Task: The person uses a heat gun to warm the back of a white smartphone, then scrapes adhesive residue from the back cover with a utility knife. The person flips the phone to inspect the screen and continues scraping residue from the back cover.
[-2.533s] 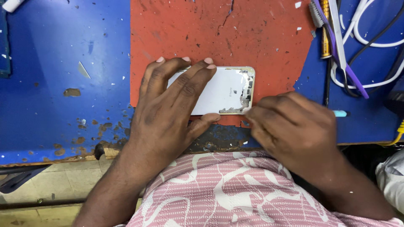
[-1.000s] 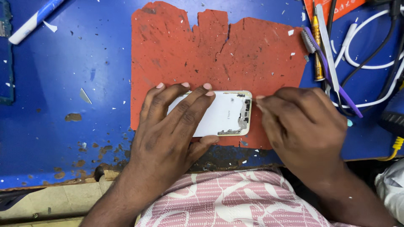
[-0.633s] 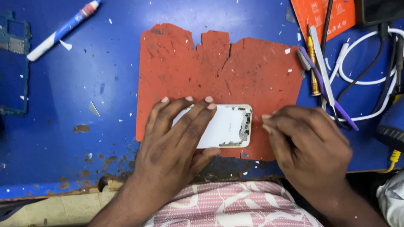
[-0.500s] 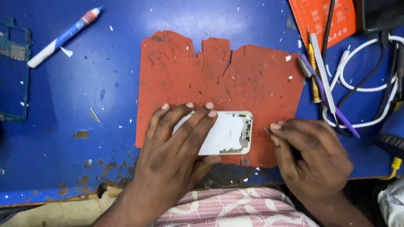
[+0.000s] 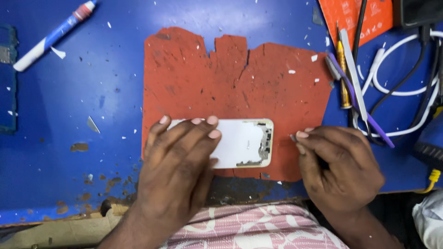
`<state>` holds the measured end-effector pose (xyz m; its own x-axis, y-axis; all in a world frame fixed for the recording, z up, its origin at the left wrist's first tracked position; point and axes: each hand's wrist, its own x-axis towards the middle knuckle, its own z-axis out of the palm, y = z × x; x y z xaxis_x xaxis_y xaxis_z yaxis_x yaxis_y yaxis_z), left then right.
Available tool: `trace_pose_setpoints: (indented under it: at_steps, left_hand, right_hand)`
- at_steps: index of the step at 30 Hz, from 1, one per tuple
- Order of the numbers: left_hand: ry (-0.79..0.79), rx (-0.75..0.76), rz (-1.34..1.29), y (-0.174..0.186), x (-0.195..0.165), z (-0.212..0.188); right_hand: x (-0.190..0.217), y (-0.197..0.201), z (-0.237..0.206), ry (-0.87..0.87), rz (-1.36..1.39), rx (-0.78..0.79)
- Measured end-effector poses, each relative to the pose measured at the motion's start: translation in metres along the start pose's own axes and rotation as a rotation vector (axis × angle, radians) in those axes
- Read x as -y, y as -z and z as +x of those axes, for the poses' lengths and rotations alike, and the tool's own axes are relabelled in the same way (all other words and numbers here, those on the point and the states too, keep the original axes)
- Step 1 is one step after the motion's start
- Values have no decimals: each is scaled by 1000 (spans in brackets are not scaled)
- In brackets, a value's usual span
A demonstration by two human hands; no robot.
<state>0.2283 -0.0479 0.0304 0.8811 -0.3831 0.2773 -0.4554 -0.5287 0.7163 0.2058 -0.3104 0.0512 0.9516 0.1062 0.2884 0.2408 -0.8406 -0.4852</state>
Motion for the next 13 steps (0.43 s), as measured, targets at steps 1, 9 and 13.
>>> trace_pose_setpoints:
  at_steps: [1,9,13]
  left_hand:
    - [-8,-36,4,2,-1,-1]
    - [-68,-294,-52,7,-17,-15]
    - [-42,-327,-55,5,-19,-37]
  right_hand:
    - [0,1,-2,1,9,-15]
    - [5,14,-17,37,36,-52]
    - [6,16,-26,71,49,-69]
